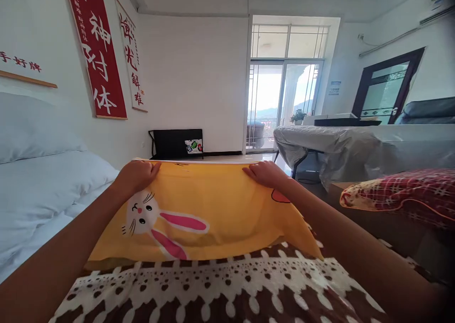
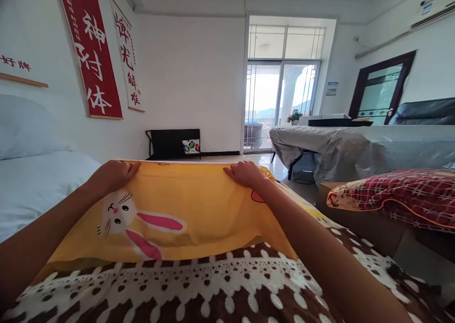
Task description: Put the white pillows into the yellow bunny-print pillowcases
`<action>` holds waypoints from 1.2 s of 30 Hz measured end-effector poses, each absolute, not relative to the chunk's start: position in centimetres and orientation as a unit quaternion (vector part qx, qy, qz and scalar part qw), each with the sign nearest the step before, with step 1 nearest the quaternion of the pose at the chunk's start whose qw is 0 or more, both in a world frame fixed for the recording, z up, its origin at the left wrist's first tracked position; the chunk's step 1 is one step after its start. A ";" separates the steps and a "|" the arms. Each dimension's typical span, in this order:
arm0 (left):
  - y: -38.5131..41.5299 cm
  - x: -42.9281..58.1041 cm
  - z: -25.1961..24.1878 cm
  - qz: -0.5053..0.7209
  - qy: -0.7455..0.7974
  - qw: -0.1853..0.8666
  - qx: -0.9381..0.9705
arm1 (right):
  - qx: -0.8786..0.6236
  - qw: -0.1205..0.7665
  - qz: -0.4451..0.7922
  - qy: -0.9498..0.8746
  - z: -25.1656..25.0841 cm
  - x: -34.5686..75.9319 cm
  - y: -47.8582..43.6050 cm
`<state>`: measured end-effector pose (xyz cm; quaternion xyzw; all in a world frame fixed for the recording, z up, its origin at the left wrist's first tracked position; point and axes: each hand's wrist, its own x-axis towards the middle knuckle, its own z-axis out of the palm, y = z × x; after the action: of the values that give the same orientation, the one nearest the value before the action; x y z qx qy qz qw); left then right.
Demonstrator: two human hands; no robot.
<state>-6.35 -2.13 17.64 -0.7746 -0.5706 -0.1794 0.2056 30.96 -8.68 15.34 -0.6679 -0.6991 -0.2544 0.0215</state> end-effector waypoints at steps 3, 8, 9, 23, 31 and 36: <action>-1.6 -6.8 17.9 -0.149 -0.600 0.192 -0.762 | -0.677 0.029 -0.234 -0.697 16.2 30.5 -7.9; -1.6 -6.5 19.0 -0.146 -0.605 0.205 -0.755 | -0.699 0.044 -0.192 -0.688 17.1 30.5 -6.8; -1.6 -6.4 19.1 -0.143 -0.610 0.191 -0.756 | -0.703 0.046 -0.179 -0.687 17.1 30.6 -6.5; -1.2 -7.3 6.8 0.087 -0.514 -0.258 -0.813 | -0.632 -0.040 0.227 -0.740 5.7 32.8 -6.9; -0.2 -11.8 6.4 -0.075 -0.401 -0.456 -0.791 | -0.525 0.220 0.493 -0.658 1.7 38.2 -7.7; 1.4 -14.8 5.6 -0.300 -0.563 -0.304 -0.708 | -0.718 0.373 0.304 -0.503 -0.2 42.1 -5.9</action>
<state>-14.79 1.44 5.61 -0.7076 -0.5630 -0.3002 -0.3037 42.11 -5.87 -0.20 -0.7181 -0.5026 0.3045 0.3728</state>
